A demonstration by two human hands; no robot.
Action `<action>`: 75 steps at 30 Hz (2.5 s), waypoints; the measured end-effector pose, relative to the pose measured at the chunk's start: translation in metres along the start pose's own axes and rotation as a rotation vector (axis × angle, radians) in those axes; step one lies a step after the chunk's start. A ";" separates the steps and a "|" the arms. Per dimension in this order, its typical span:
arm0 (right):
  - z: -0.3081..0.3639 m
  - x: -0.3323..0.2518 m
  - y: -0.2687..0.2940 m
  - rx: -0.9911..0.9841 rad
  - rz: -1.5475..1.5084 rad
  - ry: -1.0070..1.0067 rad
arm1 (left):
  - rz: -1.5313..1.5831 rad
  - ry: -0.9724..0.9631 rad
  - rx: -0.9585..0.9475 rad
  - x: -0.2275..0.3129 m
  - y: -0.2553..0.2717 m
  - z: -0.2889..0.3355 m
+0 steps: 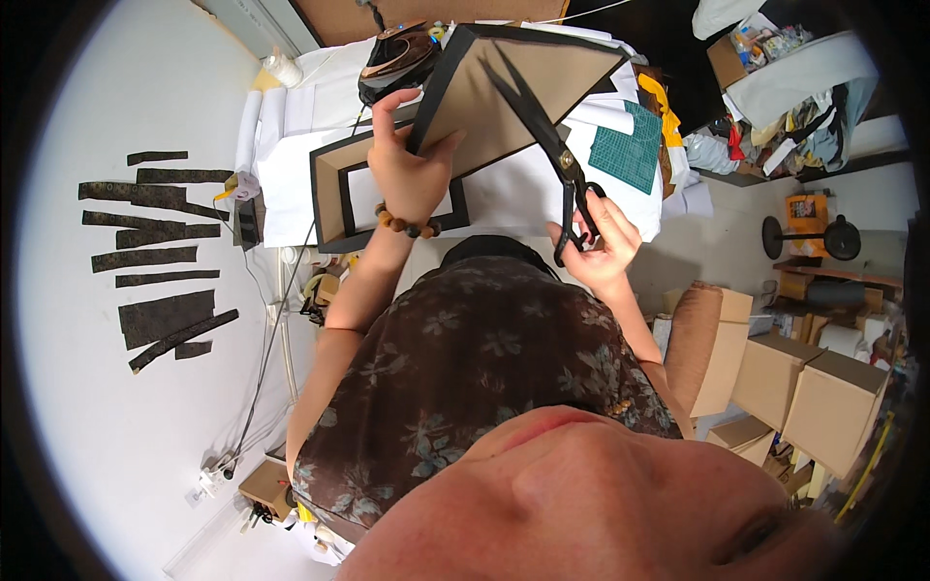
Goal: The person assembles a cardboard frame by applying black tape to its edges. They smooth the tape, trim excess with scissors, and press the taped edges to secure them.
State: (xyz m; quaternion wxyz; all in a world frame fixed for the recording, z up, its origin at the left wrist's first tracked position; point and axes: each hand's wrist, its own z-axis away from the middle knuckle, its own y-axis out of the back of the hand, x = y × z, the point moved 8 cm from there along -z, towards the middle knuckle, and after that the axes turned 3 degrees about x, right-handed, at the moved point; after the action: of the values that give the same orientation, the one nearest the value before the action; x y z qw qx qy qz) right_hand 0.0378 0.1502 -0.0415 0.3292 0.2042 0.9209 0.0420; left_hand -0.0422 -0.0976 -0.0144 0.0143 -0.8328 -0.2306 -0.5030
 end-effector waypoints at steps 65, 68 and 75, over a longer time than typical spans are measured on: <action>0.094 0.299 -0.026 -0.248 0.616 -0.239 | -0.129 0.292 -0.180 0.006 0.028 -0.008; -0.090 0.138 0.017 0.203 0.350 0.011 | -0.106 0.235 -0.212 0.008 0.027 -0.004; -0.193 -0.007 -0.061 -0.623 -0.517 0.028 | -0.079 0.148 -0.303 0.023 0.013 0.000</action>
State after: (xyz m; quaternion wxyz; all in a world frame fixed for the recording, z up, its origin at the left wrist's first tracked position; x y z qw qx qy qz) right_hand -0.0987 0.1024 0.1004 0.3625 -0.1443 0.8896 0.2375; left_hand -0.0282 -0.1005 0.0076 -0.1142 -0.7765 -0.1828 -0.5921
